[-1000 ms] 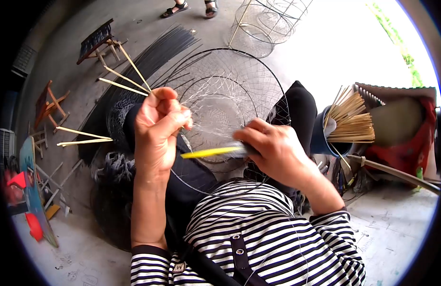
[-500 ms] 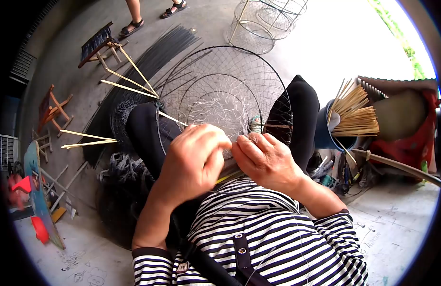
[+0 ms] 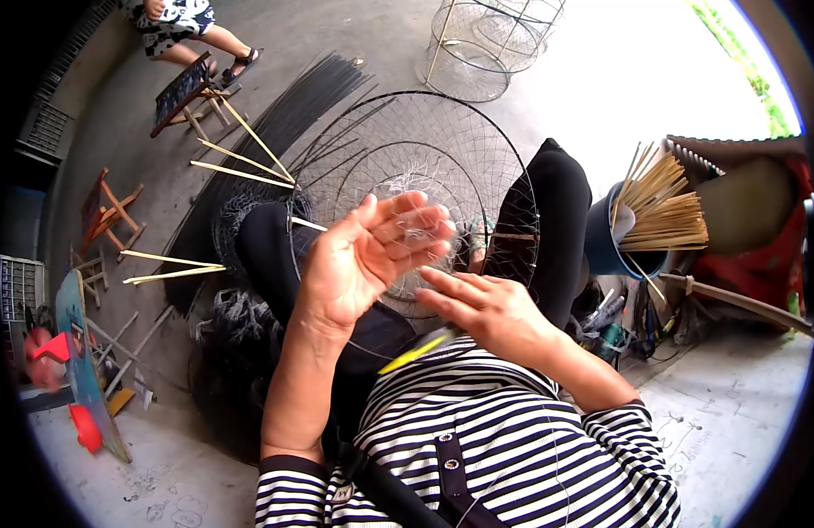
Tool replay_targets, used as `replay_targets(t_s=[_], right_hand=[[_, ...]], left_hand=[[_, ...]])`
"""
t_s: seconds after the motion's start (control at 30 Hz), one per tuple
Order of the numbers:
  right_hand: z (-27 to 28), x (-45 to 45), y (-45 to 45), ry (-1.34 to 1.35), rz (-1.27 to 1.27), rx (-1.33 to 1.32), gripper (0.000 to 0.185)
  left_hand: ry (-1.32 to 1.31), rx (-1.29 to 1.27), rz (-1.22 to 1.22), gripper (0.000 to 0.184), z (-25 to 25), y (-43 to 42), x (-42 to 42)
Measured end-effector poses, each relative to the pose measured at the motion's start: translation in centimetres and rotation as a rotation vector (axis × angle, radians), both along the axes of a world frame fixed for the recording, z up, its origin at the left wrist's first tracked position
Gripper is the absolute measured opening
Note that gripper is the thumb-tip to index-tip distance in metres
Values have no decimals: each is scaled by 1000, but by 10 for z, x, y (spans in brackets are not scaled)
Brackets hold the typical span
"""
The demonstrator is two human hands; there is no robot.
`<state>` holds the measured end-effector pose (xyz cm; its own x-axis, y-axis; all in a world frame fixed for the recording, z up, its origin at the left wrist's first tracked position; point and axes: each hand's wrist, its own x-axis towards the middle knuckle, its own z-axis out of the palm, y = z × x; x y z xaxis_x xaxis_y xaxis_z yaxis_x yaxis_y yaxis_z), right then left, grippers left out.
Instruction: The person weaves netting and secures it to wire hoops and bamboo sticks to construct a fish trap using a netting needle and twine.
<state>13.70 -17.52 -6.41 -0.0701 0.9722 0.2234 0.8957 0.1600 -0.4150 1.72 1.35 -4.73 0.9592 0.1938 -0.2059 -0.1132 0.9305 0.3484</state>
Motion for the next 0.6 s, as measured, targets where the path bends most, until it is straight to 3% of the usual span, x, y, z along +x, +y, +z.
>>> replay_targets(t_s=[0.07,0.13,0.2,0.27,0.53,0.6], right_hand=[[7,10,-13,285,-73,76,45],[5,21,-30,511,-169,98,50],[16,23,-44,594,-427,67,36],[38,25,-52,610,-582,-56,35],[32,22,-58,31,-578,-18,32],[25,23,-52,6,-595,-2,27]], left_hand=[[-62,-17,-65,53,-11,-5,4],[-60,-17,-91,56,-14,-13,9],[7,14,-78,57,-10,-22,16],[19,42,-79,58,-10,-28,21],[110,186,-104,59,-7,-42,30],[126,240,-98,58,-7,-49,32]])
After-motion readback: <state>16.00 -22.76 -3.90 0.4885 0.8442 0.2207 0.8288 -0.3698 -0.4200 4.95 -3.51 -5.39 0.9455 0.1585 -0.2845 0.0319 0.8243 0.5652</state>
